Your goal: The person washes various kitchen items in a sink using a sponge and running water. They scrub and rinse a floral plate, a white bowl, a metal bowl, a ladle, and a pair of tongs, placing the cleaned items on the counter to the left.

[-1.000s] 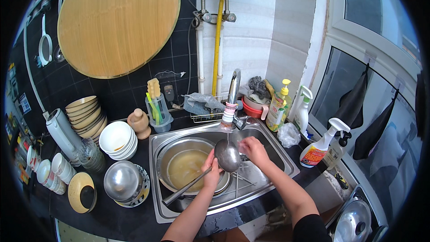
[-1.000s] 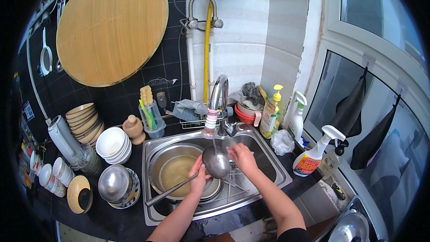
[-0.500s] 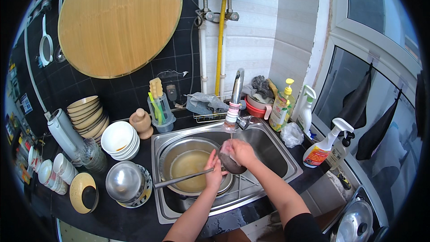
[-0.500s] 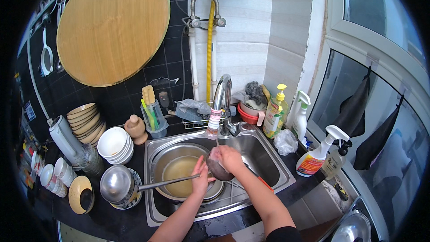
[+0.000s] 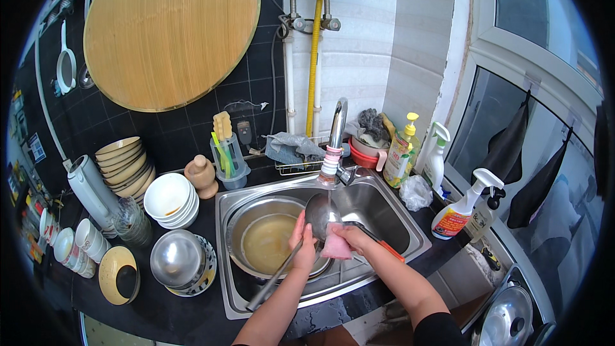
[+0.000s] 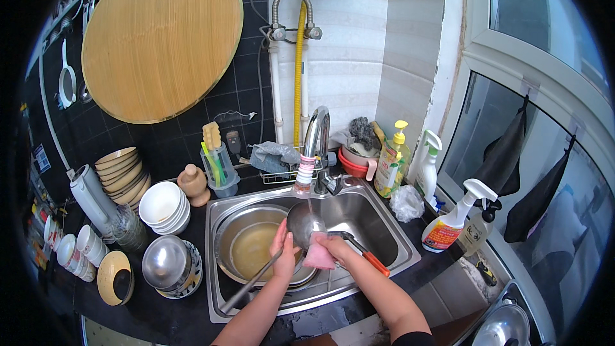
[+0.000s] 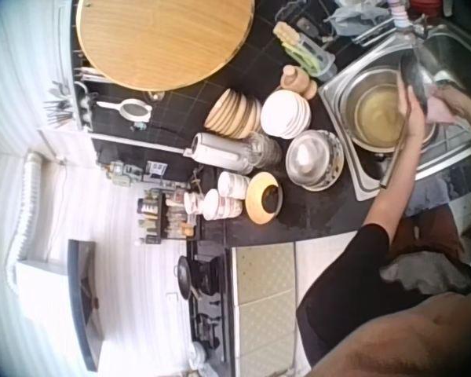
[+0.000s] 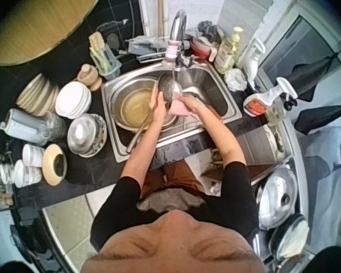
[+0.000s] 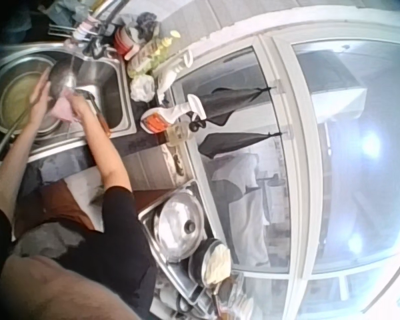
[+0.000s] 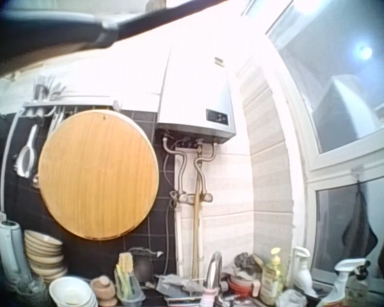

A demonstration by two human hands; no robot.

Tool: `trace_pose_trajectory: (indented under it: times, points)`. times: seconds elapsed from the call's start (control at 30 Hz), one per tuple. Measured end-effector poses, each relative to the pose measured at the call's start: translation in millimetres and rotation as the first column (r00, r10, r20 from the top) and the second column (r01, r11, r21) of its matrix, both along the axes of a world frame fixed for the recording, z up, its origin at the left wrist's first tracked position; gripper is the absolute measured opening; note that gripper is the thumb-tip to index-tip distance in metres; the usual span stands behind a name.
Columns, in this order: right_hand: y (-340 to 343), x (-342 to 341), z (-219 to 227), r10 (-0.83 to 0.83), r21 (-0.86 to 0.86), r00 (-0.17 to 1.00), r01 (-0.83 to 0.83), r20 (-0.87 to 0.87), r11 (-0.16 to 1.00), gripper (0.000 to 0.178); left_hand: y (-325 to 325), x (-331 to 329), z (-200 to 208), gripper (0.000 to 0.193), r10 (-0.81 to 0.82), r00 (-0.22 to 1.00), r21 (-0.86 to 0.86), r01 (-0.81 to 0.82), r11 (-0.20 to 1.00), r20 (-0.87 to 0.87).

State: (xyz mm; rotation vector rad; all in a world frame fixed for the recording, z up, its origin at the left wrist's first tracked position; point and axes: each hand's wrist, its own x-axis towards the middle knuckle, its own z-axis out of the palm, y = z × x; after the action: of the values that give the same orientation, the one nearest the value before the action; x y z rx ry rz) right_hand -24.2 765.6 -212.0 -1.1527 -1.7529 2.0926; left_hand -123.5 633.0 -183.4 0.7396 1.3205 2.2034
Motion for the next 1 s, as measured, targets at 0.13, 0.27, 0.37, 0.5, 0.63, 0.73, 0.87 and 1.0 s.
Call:
trace_pose_trajectory:
  times: [0.13, 0.27, 0.37, 0.5, 0.63, 0.73, 0.87, 1.0]
  points:
    - [23.8, -10.9, -12.5, -0.210, 0.391, 0.955, 0.278, -0.208, 0.878, 0.029, 3.7, -8.0, -9.0, 0.040, -0.191, 0.953, 0.020, 0.192, 0.981, 0.234]
    - [15.0, -6.1, 1.6, -0.378, 0.685, 0.899, 0.419, -0.222, 0.596, 0.028, 10.2, -10.1, -24.2, 0.041, -0.342, 0.863, 0.141, 0.311, 0.940, 0.371]
    - [10.9, 3.4, 21.7, -0.487, 0.701, 0.835, 0.508, -0.257, 0.500, 0.024, 7.8, -13.5, -28.3, 0.040, -0.315, 0.828, 0.151, 0.276, 0.949, 0.464]
    - [24.2, 30.0, 34.9, -0.543, 0.705, 0.758, 0.603, -0.361, 0.373, 0.023, 2.2, -25.4, -24.9, 0.033, -0.231, 0.791, 0.203, 0.137, 0.969, 0.567]
    - [44.9, 60.9, 42.5, -0.598, 0.699, 0.700, 0.648, -0.391, 0.302, 0.022, 3.0, -43.1, -24.8, 0.026, -0.062, 0.774, 0.167, -0.057, 0.984, 0.630]
    - [65.8, 85.2, 36.7, -0.658, 0.697, 0.653, 0.667, -0.376, 0.264, 0.023, -1.1, -62.7, -13.0, 0.020, 0.031, 0.797, 0.098, -0.113, 0.989, 0.604]
    - [74.1, 97.5, 36.9, -0.692, 0.685, 0.625, 0.681, -0.361, 0.258, 0.024, -14.4, -78.1, 5.4, 0.016, 0.008, 0.962, -0.171, 0.040, 0.984, 0.273]
    - [75.5, 85.3, 35.6, -0.660, 0.685, 0.649, 0.676, -0.379, 0.271, 0.024, -25.4, -83.9, 18.0, 0.019, -0.258, 0.958, -0.544, 0.152, 0.825, -0.124]
